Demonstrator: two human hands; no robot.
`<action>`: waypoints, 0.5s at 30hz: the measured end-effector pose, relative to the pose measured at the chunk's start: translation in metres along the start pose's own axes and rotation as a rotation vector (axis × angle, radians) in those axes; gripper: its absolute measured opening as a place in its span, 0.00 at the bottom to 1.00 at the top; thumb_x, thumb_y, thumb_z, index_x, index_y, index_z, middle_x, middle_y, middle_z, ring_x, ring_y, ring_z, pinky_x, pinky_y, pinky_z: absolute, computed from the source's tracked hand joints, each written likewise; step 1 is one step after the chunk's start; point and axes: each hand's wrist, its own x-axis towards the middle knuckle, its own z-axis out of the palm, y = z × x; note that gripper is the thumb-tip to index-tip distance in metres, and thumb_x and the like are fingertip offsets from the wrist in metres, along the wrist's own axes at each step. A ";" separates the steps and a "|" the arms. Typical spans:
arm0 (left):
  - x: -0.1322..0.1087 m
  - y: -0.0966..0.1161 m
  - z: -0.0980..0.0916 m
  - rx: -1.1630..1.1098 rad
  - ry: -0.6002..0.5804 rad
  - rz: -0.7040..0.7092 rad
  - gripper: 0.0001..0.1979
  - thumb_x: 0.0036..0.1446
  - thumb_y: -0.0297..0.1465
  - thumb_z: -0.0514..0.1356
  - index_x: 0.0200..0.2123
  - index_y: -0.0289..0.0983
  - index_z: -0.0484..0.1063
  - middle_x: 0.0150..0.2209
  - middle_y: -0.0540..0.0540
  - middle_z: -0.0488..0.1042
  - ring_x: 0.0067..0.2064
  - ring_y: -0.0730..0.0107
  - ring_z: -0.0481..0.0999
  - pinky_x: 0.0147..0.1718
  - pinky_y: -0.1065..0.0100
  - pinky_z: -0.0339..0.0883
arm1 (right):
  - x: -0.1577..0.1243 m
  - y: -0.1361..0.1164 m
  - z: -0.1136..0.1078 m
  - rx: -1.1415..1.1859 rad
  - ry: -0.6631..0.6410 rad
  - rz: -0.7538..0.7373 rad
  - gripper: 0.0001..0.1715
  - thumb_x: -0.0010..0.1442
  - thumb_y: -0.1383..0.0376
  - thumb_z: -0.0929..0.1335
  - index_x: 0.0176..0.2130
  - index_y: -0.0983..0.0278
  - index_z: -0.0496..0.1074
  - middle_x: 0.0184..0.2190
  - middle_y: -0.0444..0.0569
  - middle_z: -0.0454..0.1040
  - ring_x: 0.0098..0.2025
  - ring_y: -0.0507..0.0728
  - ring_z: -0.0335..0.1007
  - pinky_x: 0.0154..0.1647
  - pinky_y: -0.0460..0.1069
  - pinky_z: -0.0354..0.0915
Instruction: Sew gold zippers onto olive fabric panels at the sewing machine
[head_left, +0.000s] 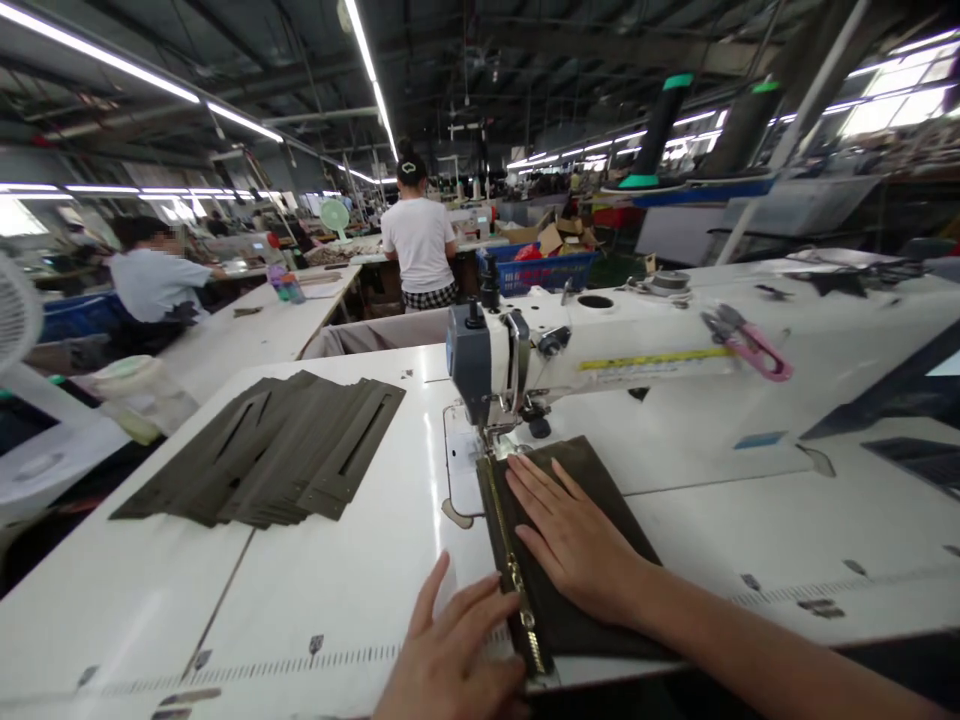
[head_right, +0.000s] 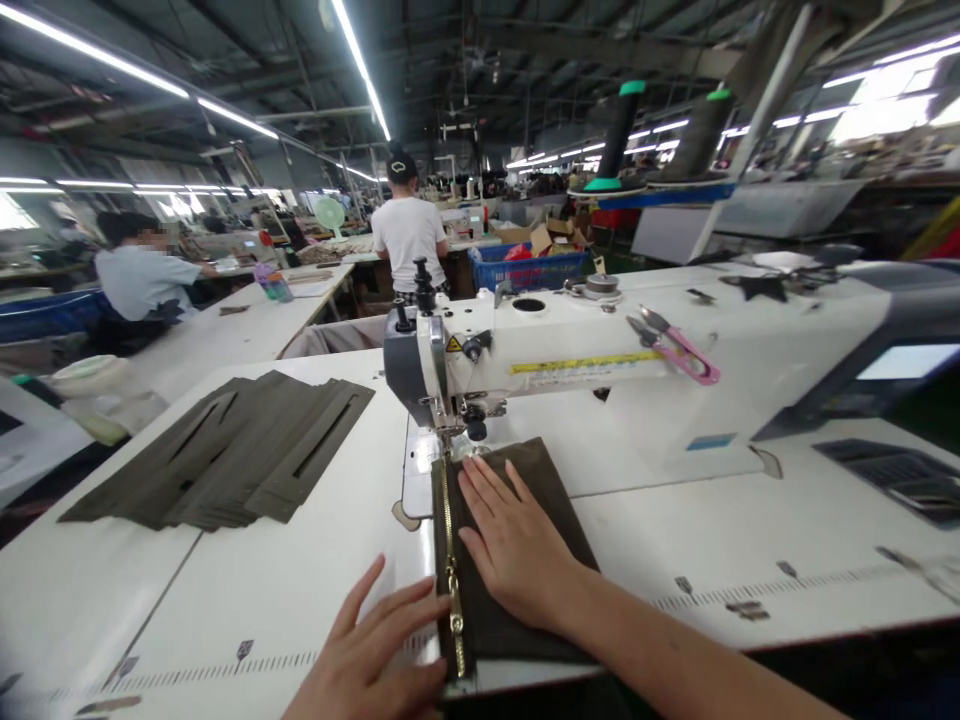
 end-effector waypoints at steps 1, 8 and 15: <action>-0.003 -0.003 -0.004 0.026 -0.004 0.018 0.06 0.57 0.32 0.54 0.33 0.43 0.71 0.50 0.49 0.69 0.54 0.66 0.65 0.61 0.51 0.36 | -0.001 0.001 0.002 -0.011 0.011 -0.008 0.29 0.63 0.64 0.56 0.61 0.72 0.50 0.63 0.55 0.46 0.64 0.59 0.38 0.61 0.61 0.44; 0.017 -0.101 -0.056 0.568 -0.309 -0.348 0.17 0.61 0.30 0.48 0.50 0.28 0.65 0.55 0.33 0.63 0.58 0.53 0.59 0.56 0.41 0.48 | -0.004 0.004 0.016 -0.083 0.130 -0.069 0.30 0.64 0.61 0.57 0.62 0.69 0.48 0.62 0.54 0.49 0.63 0.60 0.45 0.59 0.62 0.49; 0.009 -0.068 -0.043 0.565 -0.330 -0.246 0.15 0.59 0.31 0.52 0.48 0.30 0.67 0.48 0.35 0.70 0.50 0.55 0.69 0.50 0.50 0.61 | 0.000 0.008 0.018 -0.136 0.236 -0.132 0.36 0.62 0.62 0.59 0.64 0.67 0.41 0.61 0.53 0.51 0.61 0.60 0.49 0.57 0.59 0.52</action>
